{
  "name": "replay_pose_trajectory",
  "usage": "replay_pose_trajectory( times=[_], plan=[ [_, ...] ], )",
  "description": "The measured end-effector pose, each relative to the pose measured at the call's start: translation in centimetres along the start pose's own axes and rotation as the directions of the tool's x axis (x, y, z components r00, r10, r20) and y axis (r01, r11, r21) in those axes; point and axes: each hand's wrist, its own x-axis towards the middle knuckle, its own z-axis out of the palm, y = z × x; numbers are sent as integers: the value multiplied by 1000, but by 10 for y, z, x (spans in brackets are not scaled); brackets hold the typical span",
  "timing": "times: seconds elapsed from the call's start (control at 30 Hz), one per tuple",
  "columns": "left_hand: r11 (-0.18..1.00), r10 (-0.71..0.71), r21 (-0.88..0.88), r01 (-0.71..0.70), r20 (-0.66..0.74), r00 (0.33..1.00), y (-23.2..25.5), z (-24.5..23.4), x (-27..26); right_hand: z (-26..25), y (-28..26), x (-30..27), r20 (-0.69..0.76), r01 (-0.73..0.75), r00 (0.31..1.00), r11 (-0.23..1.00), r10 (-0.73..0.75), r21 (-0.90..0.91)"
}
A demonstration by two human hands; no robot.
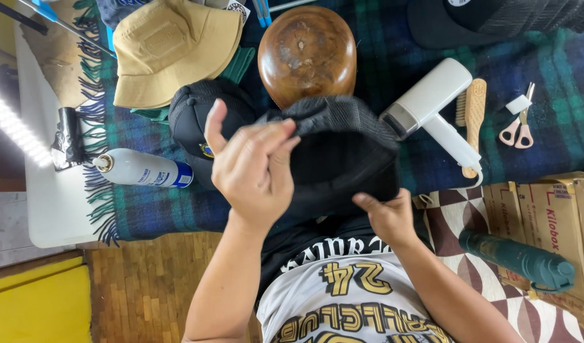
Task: Cleaning and shaping baseball caps using a brush, a hair dryer, and a wooden mold.
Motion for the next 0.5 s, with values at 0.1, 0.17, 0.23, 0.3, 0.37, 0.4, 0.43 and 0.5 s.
replay_pose_trajectory(
  times=[0.1,0.17,0.23,0.3,0.37,0.4,0.43,0.5],
  plan=[
    [991,-85,113,67,163,983,-10,-9,25,35,-93,33,-126,198,968,971,-215,-136],
    [990,-126,81,114,174,977,-19,-9,20,42,-122,58,-68,424,874,824,-481,-375],
    [987,-161,44,156,187,969,-24,-4,14,54,-143,85,54,590,719,568,-693,-574],
    [957,-264,-84,279,159,951,-25,5,2,70,-153,113,350,745,464,145,-814,-651],
    [924,-334,-137,357,167,928,-27,12,-9,87,-146,130,499,762,426,2,-755,-648],
    [883,-402,-184,432,179,898,-28,16,-14,96,-142,138,633,775,387,-136,-670,-617],
    [883,-404,-182,433,177,898,-35,17,-22,105,-137,132,634,777,386,-134,-670,-615],
    [747,-548,-333,575,182,817,-48,20,-40,122,-126,120,681,657,407,-323,-609,-681]
  ],
)
